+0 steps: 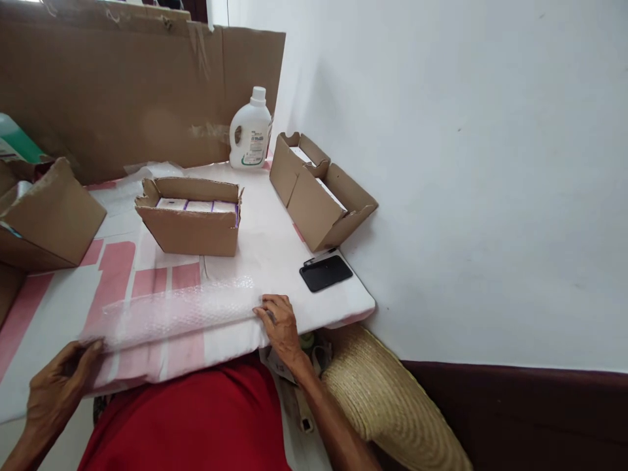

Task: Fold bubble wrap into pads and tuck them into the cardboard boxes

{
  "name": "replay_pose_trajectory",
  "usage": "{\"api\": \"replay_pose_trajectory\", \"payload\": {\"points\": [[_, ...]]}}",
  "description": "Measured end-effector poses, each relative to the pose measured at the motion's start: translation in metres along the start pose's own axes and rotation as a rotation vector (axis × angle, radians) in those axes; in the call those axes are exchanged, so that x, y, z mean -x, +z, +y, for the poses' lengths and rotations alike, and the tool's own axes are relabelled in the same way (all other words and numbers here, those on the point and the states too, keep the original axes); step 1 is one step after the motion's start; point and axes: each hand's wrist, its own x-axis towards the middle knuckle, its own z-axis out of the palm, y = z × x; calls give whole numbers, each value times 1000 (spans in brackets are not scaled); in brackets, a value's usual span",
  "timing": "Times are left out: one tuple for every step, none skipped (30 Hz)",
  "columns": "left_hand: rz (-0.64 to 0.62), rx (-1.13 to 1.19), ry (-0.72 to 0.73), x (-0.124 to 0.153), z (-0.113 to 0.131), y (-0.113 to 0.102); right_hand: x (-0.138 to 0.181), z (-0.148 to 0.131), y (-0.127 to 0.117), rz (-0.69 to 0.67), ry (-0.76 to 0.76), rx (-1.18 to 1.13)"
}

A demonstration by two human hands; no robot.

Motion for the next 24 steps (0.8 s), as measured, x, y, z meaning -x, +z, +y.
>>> {"api": "replay_pose_trajectory", "payload": {"points": [[17,9,-29,1,1,3,1,-3,3,22,10,27],[32,6,-50,1,3,7,1,-6,7,44,20,57],[43,-7,-62,1,4,10,2,-8,10,67,30,86],[48,-26,-67,1,5,12,2,-10,13,90,40,111],[49,-50,-66,1,6,14,2,-12,15,107,49,130],[54,-78,-63,1,7,15,2,-13,18,121,55,143],[57,-109,-55,0,8,16,2,-14,20,130,59,153],[59,-142,-45,0,8,17,1,-15,21,137,63,163],[61,-176,-33,-1,9,18,1,-15,22,141,67,175],[67,-214,-24,-1,9,19,0,-15,23,145,73,190],[76,-252,-18,-1,10,19,0,-15,24,148,78,205],[82,-284,-15,-1,11,20,-1,-15,24,147,83,219],[86,-308,-14,-1,12,21,-1,-15,25,145,88,230],[92,-325,-14,-1,13,22,-2,-15,25,144,92,240],[99,-337,-13,0,14,23,-2,-15,25,142,97,249],[106,-342,-9,0,16,24,-3,-15,26,140,102,259],[115,-341,1,1,18,24,-3,-15,26,136,110,272],[131,-337,16,1,20,25,-3,-15,26,132,119,284],[159,-330,42,2,22,26,-3,-15,27,131,126,293],[201,-326,80,3,25,26,-3,-16,27,129,131,296],[255,-327,130,5,29,28,-4,-16,28,131,132,292],[313,-328,195,7,32,30,-4,-16,28,135,128,285],[350,-324,283,9,35,32,-5,-16,28,139,120,276],[340,-310,401,12,38,36,-6,-15,27,143,113,269]]}}
